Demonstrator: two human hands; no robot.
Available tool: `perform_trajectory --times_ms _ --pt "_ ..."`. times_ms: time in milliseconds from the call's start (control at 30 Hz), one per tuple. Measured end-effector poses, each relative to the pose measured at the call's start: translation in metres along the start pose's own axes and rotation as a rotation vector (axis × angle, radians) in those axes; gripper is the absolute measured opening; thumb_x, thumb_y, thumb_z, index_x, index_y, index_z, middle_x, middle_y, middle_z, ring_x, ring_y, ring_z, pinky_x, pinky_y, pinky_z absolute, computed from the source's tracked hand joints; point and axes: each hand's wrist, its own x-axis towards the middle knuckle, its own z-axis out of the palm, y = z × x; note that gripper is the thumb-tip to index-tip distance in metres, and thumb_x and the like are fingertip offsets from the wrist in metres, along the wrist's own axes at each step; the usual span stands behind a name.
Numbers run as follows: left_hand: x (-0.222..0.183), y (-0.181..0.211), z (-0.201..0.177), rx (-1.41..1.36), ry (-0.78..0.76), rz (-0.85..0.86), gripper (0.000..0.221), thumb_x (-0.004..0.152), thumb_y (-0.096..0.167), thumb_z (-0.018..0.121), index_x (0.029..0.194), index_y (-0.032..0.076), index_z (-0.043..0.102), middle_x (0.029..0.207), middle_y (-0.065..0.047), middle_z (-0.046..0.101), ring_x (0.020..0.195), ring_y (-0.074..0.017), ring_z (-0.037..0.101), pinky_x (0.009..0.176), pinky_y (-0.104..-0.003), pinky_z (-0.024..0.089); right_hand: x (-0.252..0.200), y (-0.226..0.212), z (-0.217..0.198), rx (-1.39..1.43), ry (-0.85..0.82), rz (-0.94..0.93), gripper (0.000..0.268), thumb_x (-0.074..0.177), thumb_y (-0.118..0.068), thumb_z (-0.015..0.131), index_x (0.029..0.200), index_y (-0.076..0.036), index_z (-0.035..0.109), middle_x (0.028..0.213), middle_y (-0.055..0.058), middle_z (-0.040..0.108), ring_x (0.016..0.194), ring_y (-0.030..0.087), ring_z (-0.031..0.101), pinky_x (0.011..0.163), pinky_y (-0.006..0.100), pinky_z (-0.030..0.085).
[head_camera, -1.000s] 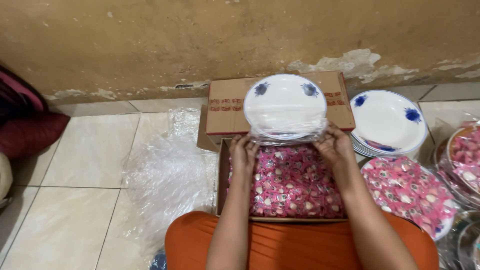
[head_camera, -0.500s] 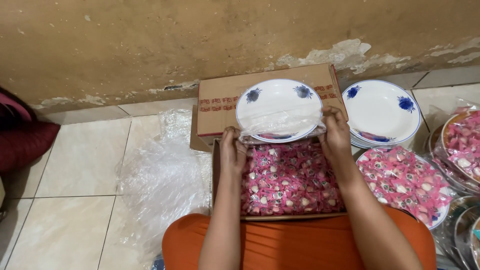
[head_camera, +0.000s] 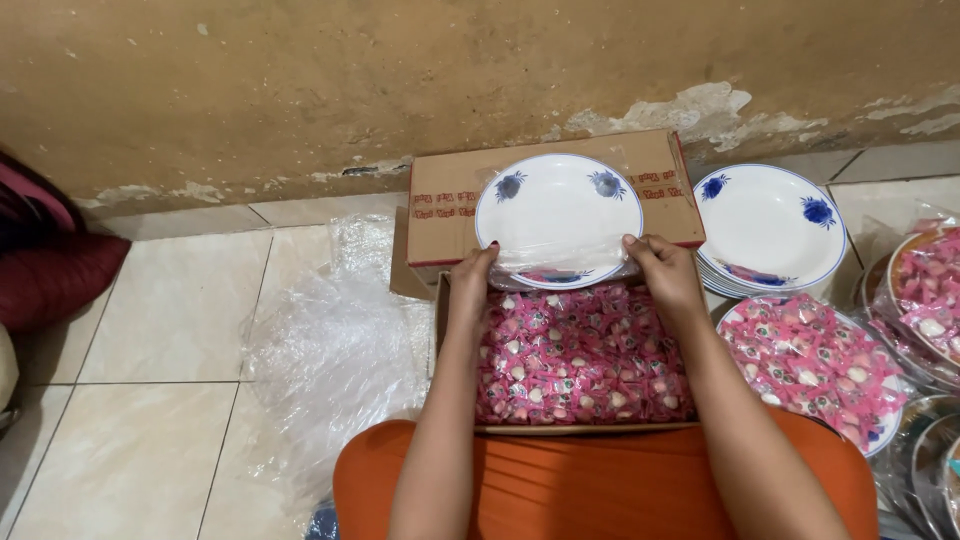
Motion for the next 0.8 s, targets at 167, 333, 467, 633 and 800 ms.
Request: perform_trajectory --times_ms 167,333,467,633,800 --pt "0.048 -0.043 0.002 -0.196 0.055 -0.133 0.027 0.082 0.024 0.079 0.101 0.005 0.074 0.107 -0.015 0.061 0.106 -0.0278 0.055 0.099 -0.045 0.043 0.017 0.009 0.006 -0.193 0.030 0.006 0.026 0.098 -0.034 0.071 0.086 -0.011 0.075 0.091 0.005 0.059 0.095 0.018 0.055 0.094 0.034 0.043" --pt "0.006 0.004 0.004 0.143 -0.054 0.164 0.050 0.085 0.034 0.078 0.126 0.005 0.070 0.121 -0.015 0.046 0.121 -0.0307 0.045 0.112 -0.045 0.033 0.009 -0.016 0.005 -0.511 0.056 -0.071 0.045 0.106 -0.050 0.058 0.108 -0.006 0.072 0.128 0.012 0.049 0.132 0.036 0.047 0.118 0.044 0.034" --pt "-0.001 0.014 0.000 0.651 -0.161 0.467 0.072 0.074 0.022 0.083 0.140 0.018 0.055 0.131 -0.012 0.039 0.127 -0.0377 0.039 0.113 -0.053 0.028 -0.003 -0.040 0.010 -0.499 -0.058 -0.403 0.046 0.089 -0.035 0.080 0.126 -0.012 0.063 0.129 0.013 0.041 0.132 0.041 0.043 0.116 0.055 0.031" --pt "0.041 -0.006 -0.007 1.202 0.058 0.863 0.026 0.095 0.029 0.067 0.121 0.030 0.070 0.118 0.006 0.060 0.121 -0.0130 0.051 0.106 -0.053 0.022 0.041 -0.007 -0.001 -0.745 -0.089 -0.587 0.014 0.097 -0.022 0.076 0.102 -0.009 0.075 0.108 0.010 0.061 0.122 0.034 0.053 0.106 0.049 0.041" --pt "0.064 -0.019 -0.027 1.166 0.283 0.937 0.015 0.102 0.032 0.059 0.102 0.028 0.074 0.097 0.008 0.070 0.100 -0.0121 0.066 0.102 -0.046 0.035 0.043 -0.036 -0.004 -0.795 -0.053 -0.698 0.018 0.106 -0.027 0.069 0.107 -0.012 0.079 0.116 0.008 0.064 0.119 0.032 0.054 0.102 0.049 0.042"
